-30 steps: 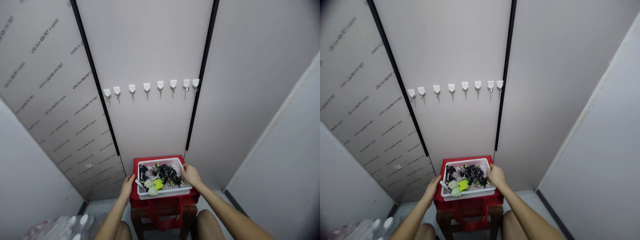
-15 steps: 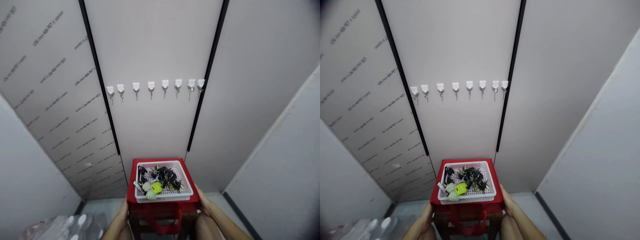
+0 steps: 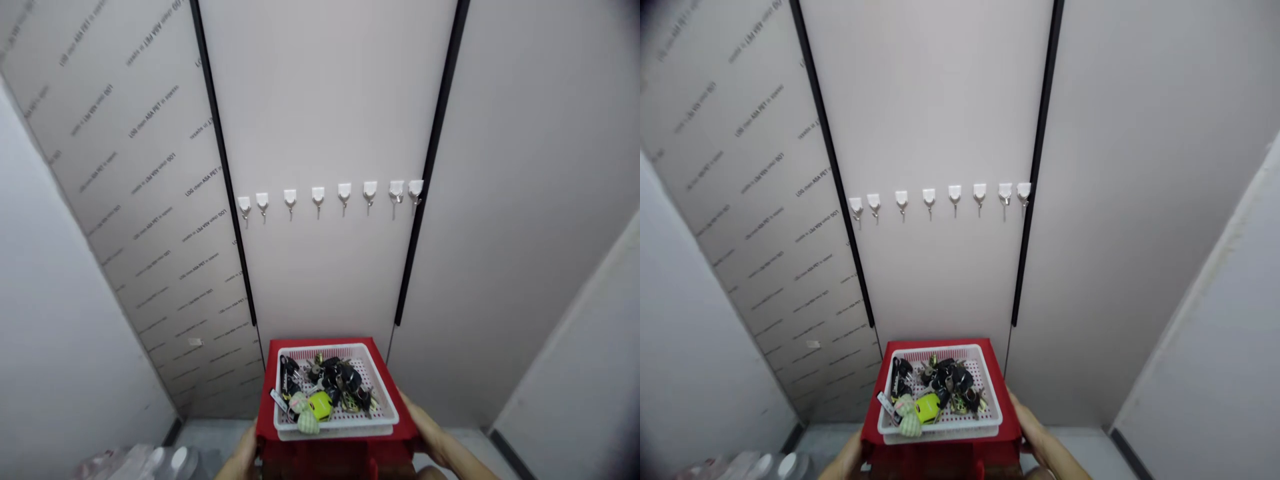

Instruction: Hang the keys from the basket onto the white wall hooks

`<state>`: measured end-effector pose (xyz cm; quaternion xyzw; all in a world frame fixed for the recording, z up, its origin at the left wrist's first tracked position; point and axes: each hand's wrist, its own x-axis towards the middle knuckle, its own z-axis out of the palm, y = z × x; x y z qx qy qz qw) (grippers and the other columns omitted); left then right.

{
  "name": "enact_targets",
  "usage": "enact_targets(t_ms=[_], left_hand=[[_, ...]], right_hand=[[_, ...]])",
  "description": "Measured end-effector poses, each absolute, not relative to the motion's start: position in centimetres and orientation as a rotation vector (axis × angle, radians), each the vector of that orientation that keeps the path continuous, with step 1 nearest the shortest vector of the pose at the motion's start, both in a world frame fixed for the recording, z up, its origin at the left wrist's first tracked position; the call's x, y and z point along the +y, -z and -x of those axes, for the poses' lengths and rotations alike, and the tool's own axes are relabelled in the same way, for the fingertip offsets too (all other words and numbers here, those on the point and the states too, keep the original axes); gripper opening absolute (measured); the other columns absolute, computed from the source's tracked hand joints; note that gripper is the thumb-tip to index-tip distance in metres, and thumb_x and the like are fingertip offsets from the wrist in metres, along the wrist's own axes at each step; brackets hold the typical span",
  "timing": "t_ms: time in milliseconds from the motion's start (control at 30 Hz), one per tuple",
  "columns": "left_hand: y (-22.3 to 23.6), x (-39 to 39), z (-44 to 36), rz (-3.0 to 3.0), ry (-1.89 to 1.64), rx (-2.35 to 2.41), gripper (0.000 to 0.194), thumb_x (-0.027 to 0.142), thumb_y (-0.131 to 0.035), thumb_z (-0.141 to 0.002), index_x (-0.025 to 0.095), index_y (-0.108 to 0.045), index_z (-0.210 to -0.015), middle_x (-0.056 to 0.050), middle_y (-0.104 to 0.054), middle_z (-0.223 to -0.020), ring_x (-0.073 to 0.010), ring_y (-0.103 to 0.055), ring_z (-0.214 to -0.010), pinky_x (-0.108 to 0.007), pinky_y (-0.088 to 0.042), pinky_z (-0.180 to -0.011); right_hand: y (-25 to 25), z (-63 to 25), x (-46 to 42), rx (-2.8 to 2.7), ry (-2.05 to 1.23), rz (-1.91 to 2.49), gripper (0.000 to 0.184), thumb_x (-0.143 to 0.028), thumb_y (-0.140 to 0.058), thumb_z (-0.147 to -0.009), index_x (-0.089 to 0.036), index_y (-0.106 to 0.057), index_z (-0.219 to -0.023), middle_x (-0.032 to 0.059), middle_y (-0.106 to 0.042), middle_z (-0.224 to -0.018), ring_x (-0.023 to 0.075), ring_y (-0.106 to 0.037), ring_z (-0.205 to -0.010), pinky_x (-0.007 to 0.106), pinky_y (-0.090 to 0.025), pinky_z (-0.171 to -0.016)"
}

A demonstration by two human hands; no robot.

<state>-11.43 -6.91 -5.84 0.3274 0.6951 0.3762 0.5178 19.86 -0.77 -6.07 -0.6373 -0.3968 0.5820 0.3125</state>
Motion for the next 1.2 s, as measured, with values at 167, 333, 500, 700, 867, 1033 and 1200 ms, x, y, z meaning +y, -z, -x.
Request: enact_targets(t_ms=[167,333,500,700,867,1033,1200], left_hand=[[-1.2,-3.2,13.0,-0.8,-1.274,1.653,0.032,0.045,-0.046,-0.056,0.014,-0.049,-0.066,-0.003,-0.056,-0.06,-0.0116,-0.051,-0.055,-0.023,-0.036,-0.051],[-12.6,0.1,9.2,-1.037,-1.245,1.088,0.046,0.057,-0.029,-0.062,0.014,-0.037,-0.047,0.003,-0.04,-0.036,-0.0042,-0.037,-0.033,-0.017,-0.025,-0.038],[-18.5,0.7,5.0,-1.264,-1.029,0.817,0.057,0.062,-0.001,-0.062,0.017,-0.028,-0.04,0.004,-0.026,-0.027,-0.0031,-0.022,-0.026,-0.016,-0.014,-0.034],[-18.5,0.3,4.4,-1.302,-0.899,0.829,0.057,0.062,0.002,-0.061,0.017,-0.024,-0.039,0.004,-0.023,-0.027,-0.0019,-0.019,-0.026,-0.016,-0.012,-0.034],[-17.4,0.3,4.8,-1.268,-0.861,0.78,0.059,0.063,0.001,-0.059,0.016,-0.026,-0.038,0.004,-0.025,-0.027,-0.0019,-0.02,-0.025,-0.015,-0.013,-0.032],[-16.0,0.5,5.3,-1.207,-0.846,0.728,0.058,0.066,-0.01,-0.057,0.016,-0.028,-0.035,0.004,-0.025,-0.024,-0.0032,-0.02,-0.023,-0.016,-0.011,-0.029],[-15.2,0.6,5.8,-1.171,-0.833,0.742,0.058,0.066,-0.011,-0.057,0.015,-0.029,-0.035,0.004,-0.026,-0.024,-0.003,-0.019,-0.022,-0.016,-0.009,-0.029]], right_hand=[[-2.5,-17.9,1.9,-1.353,-0.864,1.597,0.046,-0.057,-0.028,-0.059,-0.016,-0.049,-0.052,0.0072,-0.057,-0.057,0.0167,-0.052,-0.057,0.027,-0.038,-0.051],[-12.4,-10.7,2.5,-1.474,-1.465,0.993,0.052,-0.059,-0.019,-0.064,-0.016,-0.03,-0.036,-0.0043,-0.032,-0.029,0.0047,-0.03,-0.028,0.018,-0.024,-0.034],[-17.8,-7.8,2.5,-1.42,-1.833,0.471,0.056,-0.063,-0.005,-0.063,-0.016,-0.021,-0.036,-0.0062,-0.023,-0.03,0.0031,-0.019,-0.026,0.016,-0.016,-0.03],[-18.0,-7.9,2.0,-1.439,-1.927,0.421,0.057,-0.064,-0.003,-0.062,-0.016,-0.021,-0.037,-0.0064,-0.02,-0.029,0.0028,-0.017,-0.026,0.015,-0.014,-0.03],[-17.4,-7.6,1.7,-1.436,-1.964,0.446,0.058,-0.064,-0.003,-0.061,-0.015,-0.021,-0.036,-0.0062,-0.021,-0.028,0.0024,-0.016,-0.026,0.015,-0.014,-0.03],[-16.3,-7.0,2.1,-1.441,-2.022,0.434,0.058,-0.065,-0.005,-0.061,-0.015,-0.023,-0.036,-0.0061,-0.022,-0.028,0.0023,-0.017,-0.025,0.015,-0.013,-0.029],[-15.4,-6.6,2.4,-1.428,-2.063,0.437,0.058,-0.064,-0.008,-0.061,-0.015,-0.023,-0.036,-0.0061,-0.022,-0.028,0.0022,-0.017,-0.025,0.015,-0.012,-0.029]])
